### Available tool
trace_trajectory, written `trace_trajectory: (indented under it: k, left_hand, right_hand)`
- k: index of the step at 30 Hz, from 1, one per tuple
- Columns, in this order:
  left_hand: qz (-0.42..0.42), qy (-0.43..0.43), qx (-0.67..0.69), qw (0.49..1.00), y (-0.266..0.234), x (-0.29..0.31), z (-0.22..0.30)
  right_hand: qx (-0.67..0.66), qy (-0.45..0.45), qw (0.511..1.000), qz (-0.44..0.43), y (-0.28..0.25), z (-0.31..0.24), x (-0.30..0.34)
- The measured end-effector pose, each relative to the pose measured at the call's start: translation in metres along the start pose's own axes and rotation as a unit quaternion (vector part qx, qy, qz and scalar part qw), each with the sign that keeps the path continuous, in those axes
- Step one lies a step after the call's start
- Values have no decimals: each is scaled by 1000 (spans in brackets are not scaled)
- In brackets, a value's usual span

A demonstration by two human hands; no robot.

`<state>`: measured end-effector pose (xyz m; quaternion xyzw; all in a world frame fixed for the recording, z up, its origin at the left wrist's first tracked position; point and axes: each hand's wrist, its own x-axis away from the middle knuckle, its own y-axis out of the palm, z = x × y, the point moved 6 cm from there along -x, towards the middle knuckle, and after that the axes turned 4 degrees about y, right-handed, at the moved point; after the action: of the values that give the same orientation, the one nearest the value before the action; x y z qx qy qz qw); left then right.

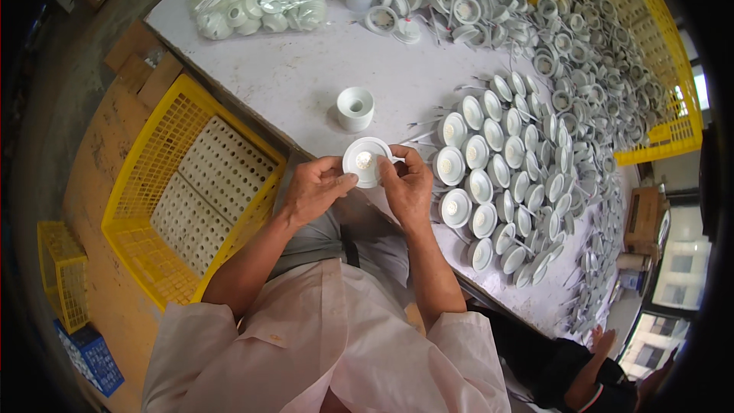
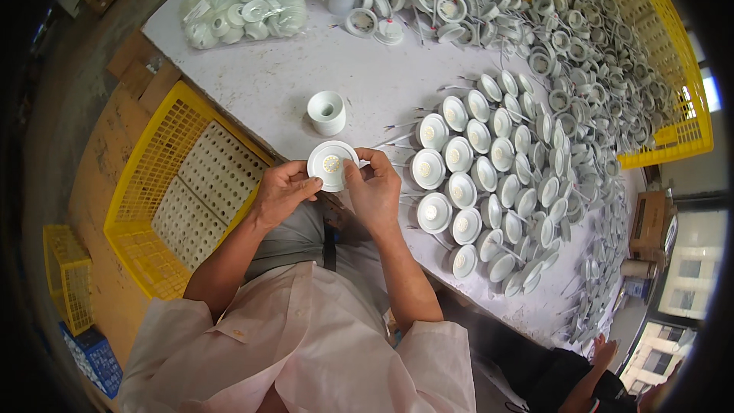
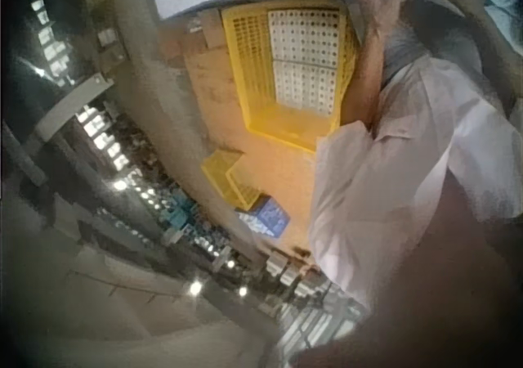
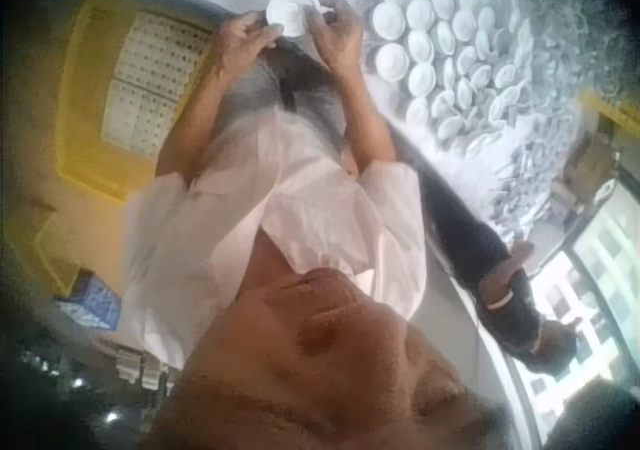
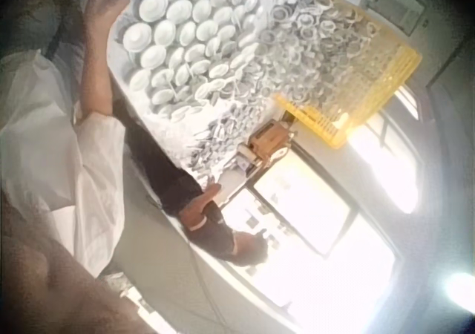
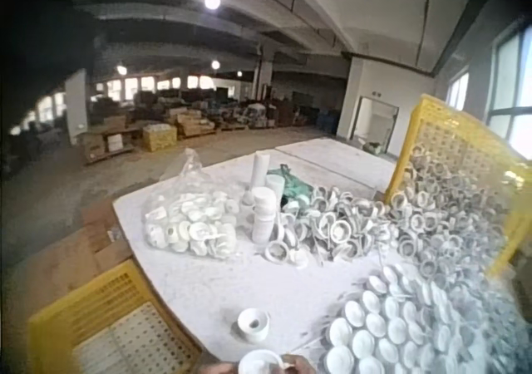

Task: The person assembles light fixtures by fitting plastic covers onto circular LED bases and arranging the completed pieces on the table.

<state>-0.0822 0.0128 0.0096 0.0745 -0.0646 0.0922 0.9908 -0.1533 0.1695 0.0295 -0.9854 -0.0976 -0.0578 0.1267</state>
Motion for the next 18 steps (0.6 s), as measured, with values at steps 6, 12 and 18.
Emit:
trace_trajectory:
  k: [6,12,18]
  left_hand:
    - [-52,-50,-102,992,12,-9,4]
    - [-52,32,-133,989,39,-36,9]
    - [-191,-31,-332,923,71,-57,28]
  right_hand:
    - [-46,-24,996,78,-37,2,8]
    - [-68,-95,965,236,-137,-7,32]
    - [-55,-99,958,264,-151,-3,53]
